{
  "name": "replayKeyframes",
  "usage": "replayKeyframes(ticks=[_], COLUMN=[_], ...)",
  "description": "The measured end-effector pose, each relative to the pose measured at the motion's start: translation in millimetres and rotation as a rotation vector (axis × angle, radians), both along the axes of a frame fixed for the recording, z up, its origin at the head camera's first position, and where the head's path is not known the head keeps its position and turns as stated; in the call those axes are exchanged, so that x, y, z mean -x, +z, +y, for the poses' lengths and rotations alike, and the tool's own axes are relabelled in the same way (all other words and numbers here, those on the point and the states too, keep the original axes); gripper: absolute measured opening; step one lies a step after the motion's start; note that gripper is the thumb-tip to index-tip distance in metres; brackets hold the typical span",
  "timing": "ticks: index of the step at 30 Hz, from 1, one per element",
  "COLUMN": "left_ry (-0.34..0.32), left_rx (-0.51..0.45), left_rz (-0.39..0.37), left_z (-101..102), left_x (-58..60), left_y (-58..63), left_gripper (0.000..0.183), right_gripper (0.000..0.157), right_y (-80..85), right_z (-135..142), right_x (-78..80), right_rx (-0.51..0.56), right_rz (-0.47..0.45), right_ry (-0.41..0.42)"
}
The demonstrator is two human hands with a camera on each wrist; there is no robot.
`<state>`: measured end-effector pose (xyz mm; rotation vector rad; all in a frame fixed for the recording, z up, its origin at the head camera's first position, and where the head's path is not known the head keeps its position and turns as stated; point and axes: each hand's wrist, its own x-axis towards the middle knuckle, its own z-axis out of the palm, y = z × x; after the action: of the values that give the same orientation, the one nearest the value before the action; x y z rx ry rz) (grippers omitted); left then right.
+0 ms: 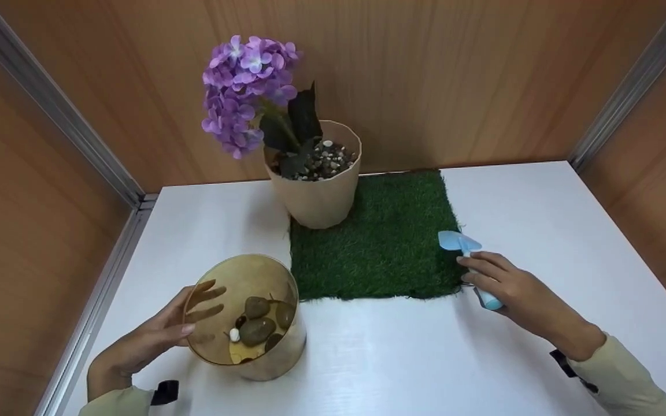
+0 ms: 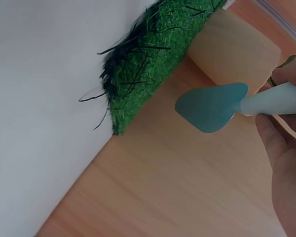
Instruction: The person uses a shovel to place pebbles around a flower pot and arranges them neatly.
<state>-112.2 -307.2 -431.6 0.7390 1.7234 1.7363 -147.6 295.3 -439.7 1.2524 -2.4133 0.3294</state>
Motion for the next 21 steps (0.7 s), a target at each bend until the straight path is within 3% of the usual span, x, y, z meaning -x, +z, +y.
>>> replayKeyframes(ticks=[4,8,9,13,21], left_ry=[-0.013,-0.017,-0.016,-0.024,-0.027], left_rx=[-0.007,-0.029,-0.029,-0.030,0.035], left_rz=[-0.003,-0.031,-0.043,-0.049,-0.046], left_z=[3,6,6,9,21], left_x=[-0.3,-1.7,-2.0,-2.4,-0.9], left_y=[0.6,2.0,2.3,2.3,3.0], left_gripper=[0.065,0.064,0.064,0.064,0.064], right_gripper=[0.067,0.031,0.028,0.044,0.034], right_y=[3.1,5.7,6.3,8.6,11.8], right_z=[-2,-4,-5,-8,-16], right_x=[-1.5,-3.7,-4.5,-7.5,-10.0], right_rx=[0.000,0.007,0.012,0.025,0.076], right_rz=[-0.001,-0.008,-0.009,0.008,0.084], right_ry=[0.020,0.054,0.063,0.081,0.132])
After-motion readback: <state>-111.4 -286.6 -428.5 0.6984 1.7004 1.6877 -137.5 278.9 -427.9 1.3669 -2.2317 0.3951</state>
